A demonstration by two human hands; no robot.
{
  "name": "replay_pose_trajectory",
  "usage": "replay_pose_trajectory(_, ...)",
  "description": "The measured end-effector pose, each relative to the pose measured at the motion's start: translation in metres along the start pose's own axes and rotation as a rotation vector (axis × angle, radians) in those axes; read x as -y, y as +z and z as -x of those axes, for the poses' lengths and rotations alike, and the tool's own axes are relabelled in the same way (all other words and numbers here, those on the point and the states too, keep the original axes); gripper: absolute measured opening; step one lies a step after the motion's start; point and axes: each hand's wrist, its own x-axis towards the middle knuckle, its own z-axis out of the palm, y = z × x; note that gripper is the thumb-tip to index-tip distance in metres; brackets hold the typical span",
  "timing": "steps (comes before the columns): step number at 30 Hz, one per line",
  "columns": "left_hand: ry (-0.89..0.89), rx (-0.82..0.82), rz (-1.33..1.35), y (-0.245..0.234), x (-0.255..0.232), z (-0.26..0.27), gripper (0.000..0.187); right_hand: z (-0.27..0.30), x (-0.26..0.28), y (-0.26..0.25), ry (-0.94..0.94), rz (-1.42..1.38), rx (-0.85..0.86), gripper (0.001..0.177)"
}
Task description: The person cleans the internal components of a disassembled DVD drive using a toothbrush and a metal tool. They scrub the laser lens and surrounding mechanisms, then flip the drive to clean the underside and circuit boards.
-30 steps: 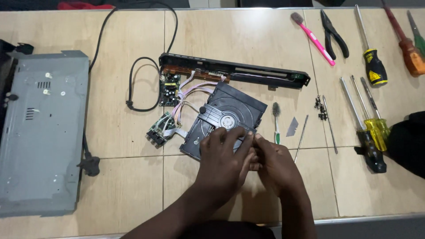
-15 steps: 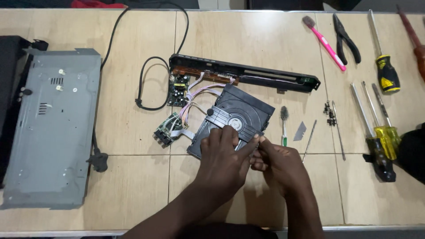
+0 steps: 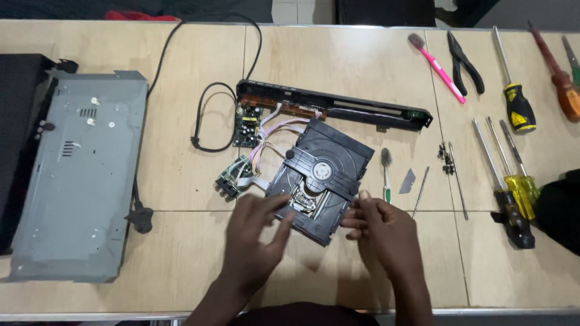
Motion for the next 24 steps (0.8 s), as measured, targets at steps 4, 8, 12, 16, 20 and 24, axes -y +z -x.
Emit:
replay_pose_trajectory(4,-0.243,-0.134,-0.050,-0.021,0.009,0.017,0.019,-0.001,0.003,-0.006,-0.036,0.003,0.003,0.039)
replay_pose_trajectory(8,-0.270,-0.286,-0.208,-0.030,0.036,0.021,0.043,-0.006,0.005,-0.005,-0.017,-0.042,0.006,0.033)
replay_pose_trajectory(12,-0.386,-0.163,-0.180,-0.040,0.058,0.010,0.089,-0.009,0.009,0.004,-0.015,-0.033,-0.025,0.047)
replay_pose_trajectory(16,-0.367,-0.084,-0.212,-0.038,0.073,0.001,0.075,-0.018,0.009,0.010,-0.094,0.014,-0.010,0.057)
replay_pose_trajectory(20,-0.423,-0.090,-0.114,-0.037,0.066,-0.007,0.044,-0.012,0.021,0.016,0.054,0.046,0.004,0.066)
replay_pose_trajectory(24,-0.481,-0.146,-0.009,-0.039,0.056,-0.012,0.044,-0.027,0.011,0.015,0.063,-0.068,0.023,0.073)
